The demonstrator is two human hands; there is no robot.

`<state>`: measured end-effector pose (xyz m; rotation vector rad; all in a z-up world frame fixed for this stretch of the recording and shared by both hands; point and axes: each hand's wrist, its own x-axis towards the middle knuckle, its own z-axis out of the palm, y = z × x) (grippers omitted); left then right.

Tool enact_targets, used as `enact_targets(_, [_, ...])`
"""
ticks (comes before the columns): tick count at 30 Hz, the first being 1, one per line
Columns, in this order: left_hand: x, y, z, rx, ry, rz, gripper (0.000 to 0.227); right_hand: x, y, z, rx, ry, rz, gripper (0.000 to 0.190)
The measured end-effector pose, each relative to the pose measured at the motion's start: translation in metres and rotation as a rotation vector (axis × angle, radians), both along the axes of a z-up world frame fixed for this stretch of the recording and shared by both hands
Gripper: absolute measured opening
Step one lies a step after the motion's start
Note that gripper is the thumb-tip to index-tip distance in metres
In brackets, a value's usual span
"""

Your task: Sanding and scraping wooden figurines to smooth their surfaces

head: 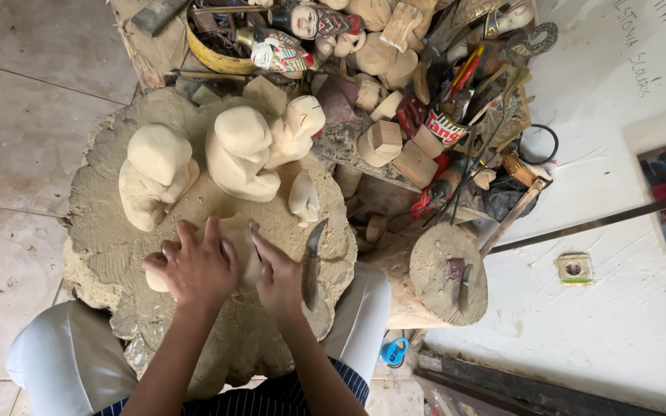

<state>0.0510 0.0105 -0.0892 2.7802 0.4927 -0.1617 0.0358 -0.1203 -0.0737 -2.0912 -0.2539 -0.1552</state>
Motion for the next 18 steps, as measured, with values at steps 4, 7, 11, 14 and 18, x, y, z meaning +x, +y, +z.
enact_targets(4, [0.01, -0.002, 0.0, 0.005, 0.061, -0.017, 0.052, -0.032, -0.009, -0.003, -0.115, -0.17, 0.06, 0.056])
enact_targets(7, [0.005, -0.007, 0.0, 0.007, 0.079, -0.047, 0.048, -0.035, -0.013, -0.014, -0.141, -0.175, 0.047, 0.056])
enact_targets(11, [-0.008, -0.01, 0.041, 0.06, 0.064, -0.079, 0.047, 0.012, -0.005, -0.038, -0.077, -0.13, 0.033, 0.047])
enact_targets(14, [-0.007, -0.011, 0.043, 0.08, 0.036, -0.075, 0.048, 0.044, 0.012, -0.008, -0.119, -0.193, 0.112, 0.049])
enact_targets(18, [-0.001, -0.004, 0.026, 0.095, 0.054, -0.065, 0.049, 0.035, 0.006, -0.011, -0.155, -0.14, 0.159, 0.049])
